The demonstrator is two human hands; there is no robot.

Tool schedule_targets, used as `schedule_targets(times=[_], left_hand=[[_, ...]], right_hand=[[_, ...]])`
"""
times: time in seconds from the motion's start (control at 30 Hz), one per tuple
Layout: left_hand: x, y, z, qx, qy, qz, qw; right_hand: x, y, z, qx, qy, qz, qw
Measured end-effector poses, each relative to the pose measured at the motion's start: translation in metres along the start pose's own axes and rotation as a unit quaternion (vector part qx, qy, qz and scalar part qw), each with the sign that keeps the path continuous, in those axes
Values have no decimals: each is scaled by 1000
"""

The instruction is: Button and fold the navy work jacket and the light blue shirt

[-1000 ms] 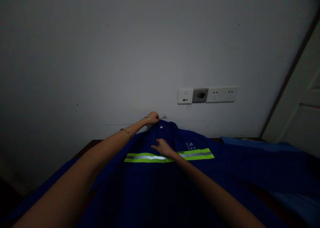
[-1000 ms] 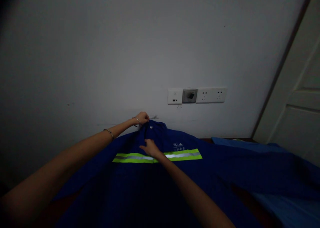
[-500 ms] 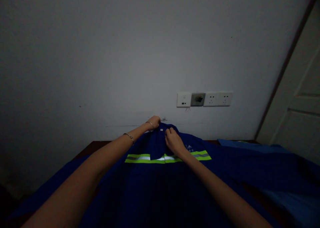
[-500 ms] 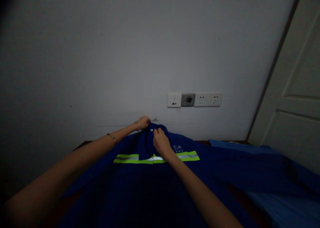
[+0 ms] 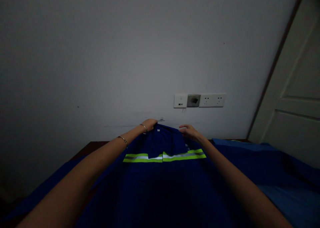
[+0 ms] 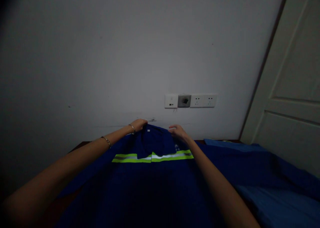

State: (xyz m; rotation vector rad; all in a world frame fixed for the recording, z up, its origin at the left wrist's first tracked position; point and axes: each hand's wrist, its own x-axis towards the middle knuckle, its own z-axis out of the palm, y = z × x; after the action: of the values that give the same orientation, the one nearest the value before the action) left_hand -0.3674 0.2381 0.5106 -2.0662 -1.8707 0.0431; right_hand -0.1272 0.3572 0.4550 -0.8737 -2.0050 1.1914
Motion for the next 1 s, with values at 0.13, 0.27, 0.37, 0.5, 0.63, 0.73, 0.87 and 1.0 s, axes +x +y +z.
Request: schedule_targets(times=[0.13, 0.27, 0.37, 0.5, 0.63, 0.73, 0.87, 1.0], left_hand=[[-2, 6, -4, -6, -2, 0, 1000], [-2, 13, -10, -13, -7, -37, 999], [-3, 16, -11, -16, -11, -37, 999], [-6, 15, -12, -14, -15, -34, 999], [-11, 23, -15, -11, 8, -89, 996], [-14, 45, -10, -32, 119, -149, 981], [-14, 90, 14, -193, 130, -213, 949], [-10, 122, 46, -369, 69, -218, 901]], right_hand=[[-4, -15, 0, -120, 34, -9, 992], [-22, -43, 22, -307, 122, -179, 927], [-30, -60, 39, -444, 97, -221, 863], [-21, -73, 46, -548, 10, -172, 818], [-3, -83, 44, -565, -38, -145, 812], [10, -89, 43, -564, -37, -138, 813], [22, -93, 42, -562, -36, -129, 816], [29, -91, 41, -561, -40, -124, 817]])
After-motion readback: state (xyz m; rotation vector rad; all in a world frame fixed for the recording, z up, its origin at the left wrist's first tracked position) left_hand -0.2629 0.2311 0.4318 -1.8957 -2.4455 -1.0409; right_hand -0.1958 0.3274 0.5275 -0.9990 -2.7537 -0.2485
